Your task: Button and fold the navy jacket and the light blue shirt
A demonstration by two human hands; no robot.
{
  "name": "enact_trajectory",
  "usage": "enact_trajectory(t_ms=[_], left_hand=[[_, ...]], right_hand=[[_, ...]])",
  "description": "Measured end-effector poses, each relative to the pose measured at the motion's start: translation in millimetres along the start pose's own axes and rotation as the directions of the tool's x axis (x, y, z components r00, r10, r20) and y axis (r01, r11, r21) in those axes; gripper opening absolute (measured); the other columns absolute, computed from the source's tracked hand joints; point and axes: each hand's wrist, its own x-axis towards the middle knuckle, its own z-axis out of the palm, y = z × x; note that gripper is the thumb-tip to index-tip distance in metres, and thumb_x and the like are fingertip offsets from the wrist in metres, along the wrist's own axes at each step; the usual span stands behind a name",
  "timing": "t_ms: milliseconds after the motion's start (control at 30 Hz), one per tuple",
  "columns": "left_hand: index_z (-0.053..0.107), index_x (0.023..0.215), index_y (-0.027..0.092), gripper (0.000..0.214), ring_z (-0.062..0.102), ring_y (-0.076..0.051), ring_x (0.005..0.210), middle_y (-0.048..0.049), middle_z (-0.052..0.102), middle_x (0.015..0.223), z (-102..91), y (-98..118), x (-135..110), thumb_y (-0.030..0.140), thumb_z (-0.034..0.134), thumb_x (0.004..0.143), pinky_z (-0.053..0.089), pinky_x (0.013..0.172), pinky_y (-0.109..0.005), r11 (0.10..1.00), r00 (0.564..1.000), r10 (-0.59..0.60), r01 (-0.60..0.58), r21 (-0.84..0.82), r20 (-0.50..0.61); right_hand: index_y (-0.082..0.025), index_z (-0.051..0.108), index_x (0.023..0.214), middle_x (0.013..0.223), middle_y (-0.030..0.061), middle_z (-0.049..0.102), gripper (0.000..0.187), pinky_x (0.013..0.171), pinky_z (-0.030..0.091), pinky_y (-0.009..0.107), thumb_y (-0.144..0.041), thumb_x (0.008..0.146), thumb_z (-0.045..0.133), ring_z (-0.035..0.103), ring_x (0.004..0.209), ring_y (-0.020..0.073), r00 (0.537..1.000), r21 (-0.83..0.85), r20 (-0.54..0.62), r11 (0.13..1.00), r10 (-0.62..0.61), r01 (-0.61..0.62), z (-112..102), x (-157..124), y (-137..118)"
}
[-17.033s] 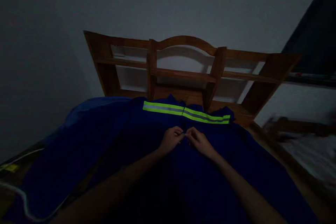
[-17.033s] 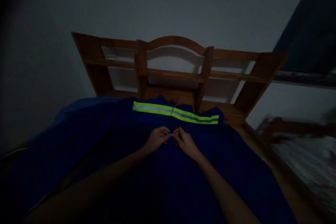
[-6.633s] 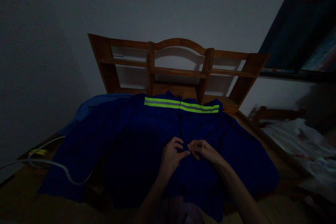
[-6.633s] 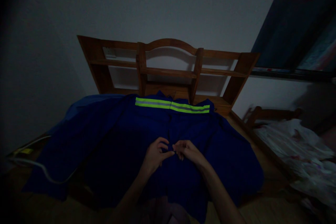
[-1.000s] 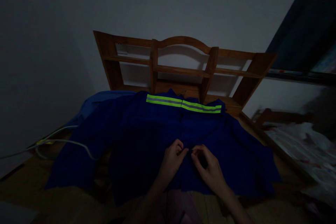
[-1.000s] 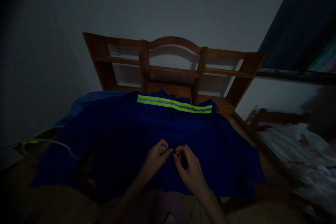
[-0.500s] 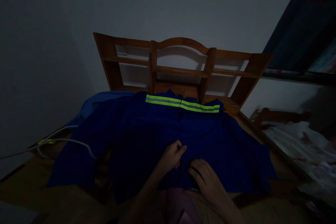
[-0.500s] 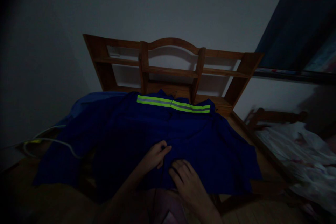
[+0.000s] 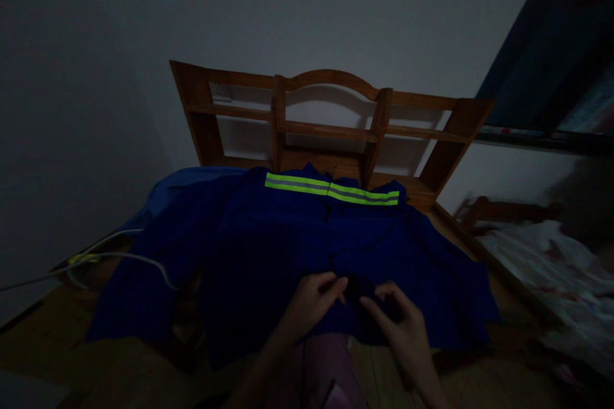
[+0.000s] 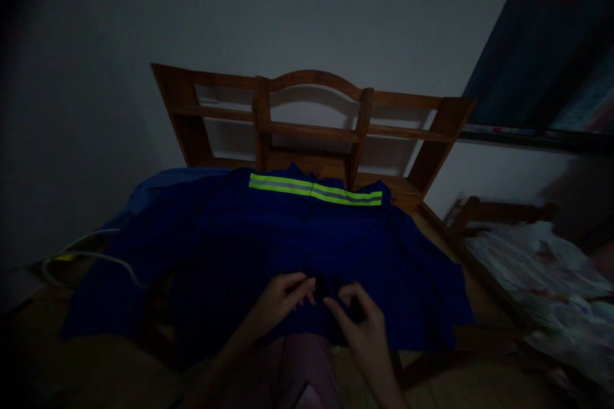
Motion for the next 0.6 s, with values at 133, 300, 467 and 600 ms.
enact_trajectory(t_ms=[133,300,467,600], left_hand=[[0.066,0.087,0.019,0.015,0.056,-0.012,0.071,-0.0005,0.063,0.080,-4.0,-1,-11,0.031,0.061,0.079,0.041,0.064,-0.021,0.994,0.998,0.036,-0.040,0.101,0.041],[0.065,0.088,0.022,0.021,0.054,-0.016,0.085,-0.0014,0.059,0.092,4.1,1,-18,0.018,0.070,0.068,0.044,0.074,-0.027,0.957,0.997,0.075,-0.080,0.278,0.029],[0.059,0.099,0.024,0.019,0.053,-0.016,0.097,-0.0024,0.058,0.100,40.3,-5,-44,0.016,0.056,0.082,0.045,0.088,-0.030,0.914,0.976,0.205,-0.163,0.372,-0.076],[0.059,0.103,0.025,0.026,0.058,-0.014,0.093,-0.0033,0.060,0.101,67.8,-34,-66,0.015,0.038,0.090,0.050,0.081,-0.026,0.879,0.951,0.268,-0.174,0.443,-0.157]], right_hand=[[-0.018,0.052,0.077,0.069,-0.0032,0.045,0.031,0.057,0.037,0.019,-0.039,0.068,0.073,0.044,0.064,0.0104,0.967,0.138,-0.001,0.958,0.254,-0.252,-29,29,-3],[-0.017,0.055,0.075,0.070,-0.0033,0.048,0.032,0.059,0.037,0.019,-0.039,0.065,0.075,0.047,0.067,0.0105,0.935,0.237,0.082,0.905,0.345,-0.354,-45,41,5],[-0.016,0.062,0.091,0.078,-0.0004,0.061,0.042,0.066,0.043,0.022,-0.038,0.060,0.079,0.057,0.075,0.0149,0.844,0.366,0.135,0.765,0.519,-0.529,-43,38,10],[-0.016,0.064,0.092,0.085,0.0038,0.067,0.040,0.071,0.048,0.026,-0.036,0.062,0.079,0.063,0.077,0.0176,0.791,0.563,0.295,0.571,0.536,-0.597,-38,38,10]])
